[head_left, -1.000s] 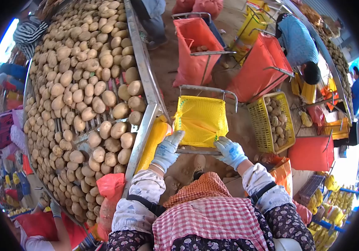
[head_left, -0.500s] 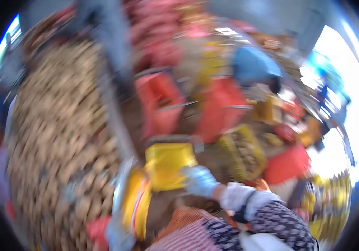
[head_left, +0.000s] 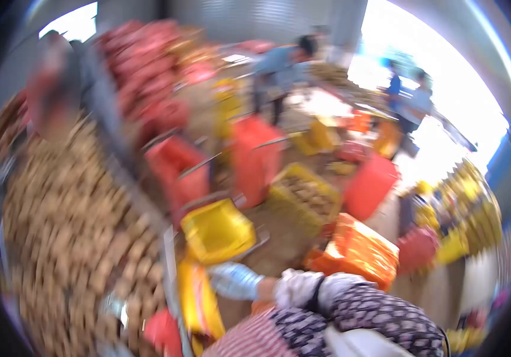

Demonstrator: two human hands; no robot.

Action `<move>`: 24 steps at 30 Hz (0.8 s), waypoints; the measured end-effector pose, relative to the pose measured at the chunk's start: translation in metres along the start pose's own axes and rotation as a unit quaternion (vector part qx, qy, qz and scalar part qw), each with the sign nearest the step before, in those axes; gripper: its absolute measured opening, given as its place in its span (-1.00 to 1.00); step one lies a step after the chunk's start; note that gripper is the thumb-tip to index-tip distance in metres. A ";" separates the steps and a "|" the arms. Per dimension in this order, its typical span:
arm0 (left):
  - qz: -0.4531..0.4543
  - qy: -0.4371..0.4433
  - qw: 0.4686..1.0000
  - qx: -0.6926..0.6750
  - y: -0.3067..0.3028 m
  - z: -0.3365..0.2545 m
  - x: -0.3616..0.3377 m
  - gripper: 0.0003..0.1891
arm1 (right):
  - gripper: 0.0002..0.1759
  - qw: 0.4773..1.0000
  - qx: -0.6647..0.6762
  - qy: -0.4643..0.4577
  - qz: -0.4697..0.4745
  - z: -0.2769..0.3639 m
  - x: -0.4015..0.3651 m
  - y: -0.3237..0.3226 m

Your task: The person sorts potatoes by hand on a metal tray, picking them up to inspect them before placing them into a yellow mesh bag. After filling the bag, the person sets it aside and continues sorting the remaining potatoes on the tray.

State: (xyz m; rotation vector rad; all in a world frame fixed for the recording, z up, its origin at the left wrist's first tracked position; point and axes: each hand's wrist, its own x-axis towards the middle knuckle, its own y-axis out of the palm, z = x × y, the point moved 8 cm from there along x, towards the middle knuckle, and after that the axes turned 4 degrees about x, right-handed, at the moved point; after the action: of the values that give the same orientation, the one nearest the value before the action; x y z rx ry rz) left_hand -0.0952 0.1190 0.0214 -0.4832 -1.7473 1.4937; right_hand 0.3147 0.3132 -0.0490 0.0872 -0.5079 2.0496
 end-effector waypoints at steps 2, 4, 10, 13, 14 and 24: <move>-0.036 -0.014 0.999 -0.027 0.033 0.011 -0.005 -0.41 | -0.73 0.850 0.431 0.302 -0.018 -0.019 -0.011 0.036; -0.010 -0.014 1.000 -0.020 0.047 0.013 -0.033 -0.19 | -0.68 0.973 -0.212 0.027 0.087 0.072 0.012 0.041; 0.013 -0.080 0.871 -0.484 -0.016 0.080 -0.105 -0.62 | -0.63 0.975 -0.151 0.001 0.166 0.105 0.036 0.099; -0.093 -0.213 0.893 -0.384 -0.033 0.179 -0.169 -0.64 | -0.65 0.962 -0.161 -0.063 0.212 0.149 0.045 0.140; -0.172 -0.229 0.776 -0.563 -0.046 0.189 -0.188 -0.61 | -0.65 0.951 -0.157 -0.119 0.239 0.166 0.048 0.157; 0.021 -0.252 0.961 -0.109 -0.007 0.130 -0.193 0.06 | -0.60 0.724 -0.365 -0.173 0.559 0.164 0.032 0.342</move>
State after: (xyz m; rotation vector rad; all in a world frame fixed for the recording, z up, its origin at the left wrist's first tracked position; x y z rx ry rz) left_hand -0.0703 -0.1061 -0.0332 -0.2591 -2.3273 1.5541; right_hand -0.0148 0.1293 -0.0002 -0.4288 -1.9508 2.7777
